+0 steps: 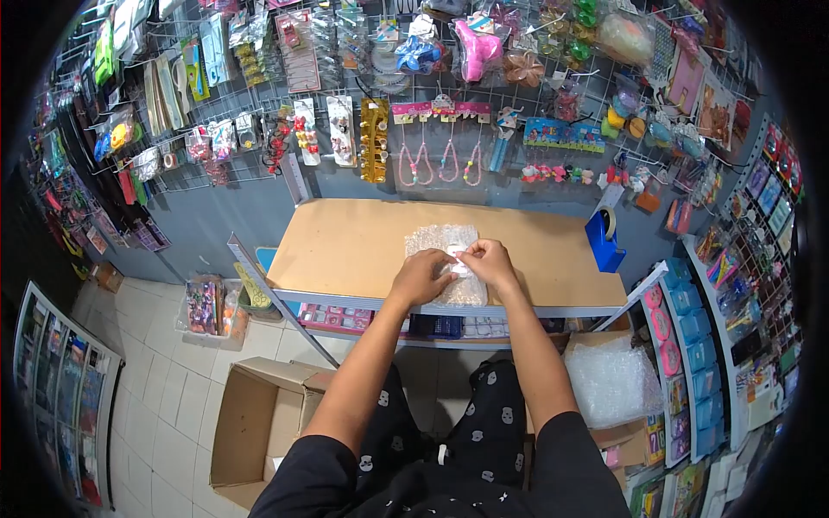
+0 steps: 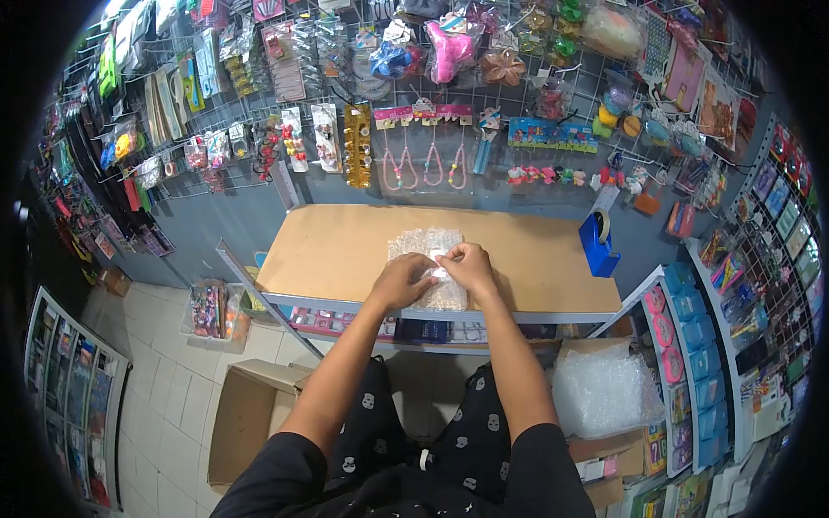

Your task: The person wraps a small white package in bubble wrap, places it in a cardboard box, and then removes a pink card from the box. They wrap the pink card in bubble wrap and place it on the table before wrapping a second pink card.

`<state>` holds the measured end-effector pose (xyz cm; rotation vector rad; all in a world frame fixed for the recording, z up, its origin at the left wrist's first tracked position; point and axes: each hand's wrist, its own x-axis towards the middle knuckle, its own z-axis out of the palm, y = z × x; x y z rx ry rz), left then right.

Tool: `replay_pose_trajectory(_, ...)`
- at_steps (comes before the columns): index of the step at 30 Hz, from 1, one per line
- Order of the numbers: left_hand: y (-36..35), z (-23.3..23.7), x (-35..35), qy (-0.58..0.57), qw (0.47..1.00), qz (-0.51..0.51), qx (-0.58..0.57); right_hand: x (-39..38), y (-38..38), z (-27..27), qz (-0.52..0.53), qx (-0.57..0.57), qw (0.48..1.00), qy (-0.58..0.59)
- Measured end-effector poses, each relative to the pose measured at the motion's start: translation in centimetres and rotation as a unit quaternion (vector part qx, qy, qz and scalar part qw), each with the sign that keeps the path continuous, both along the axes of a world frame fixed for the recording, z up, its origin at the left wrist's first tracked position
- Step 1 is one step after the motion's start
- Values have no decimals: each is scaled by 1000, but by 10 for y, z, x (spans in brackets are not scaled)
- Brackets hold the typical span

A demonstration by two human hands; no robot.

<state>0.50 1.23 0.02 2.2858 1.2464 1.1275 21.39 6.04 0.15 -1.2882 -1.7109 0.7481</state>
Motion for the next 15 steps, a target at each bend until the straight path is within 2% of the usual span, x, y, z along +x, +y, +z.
replay_pose_trajectory(5,-1,0,-1,1,999,18,-49,0,-9,3,5,-29,999,-20)
replay_pose_trajectory(8,-5,7,-1,-8,996,32,-78,18,17,-29,96,-51,981,158)
replay_pose_trajectory(11,-6,7,0,-20,997,35,-64,20,-5,-12,113,-75,984,113)
replay_pose_trajectory(15,3,-4,-2,-41,998,19,-51,26,-1,-22,152,42,985,64)
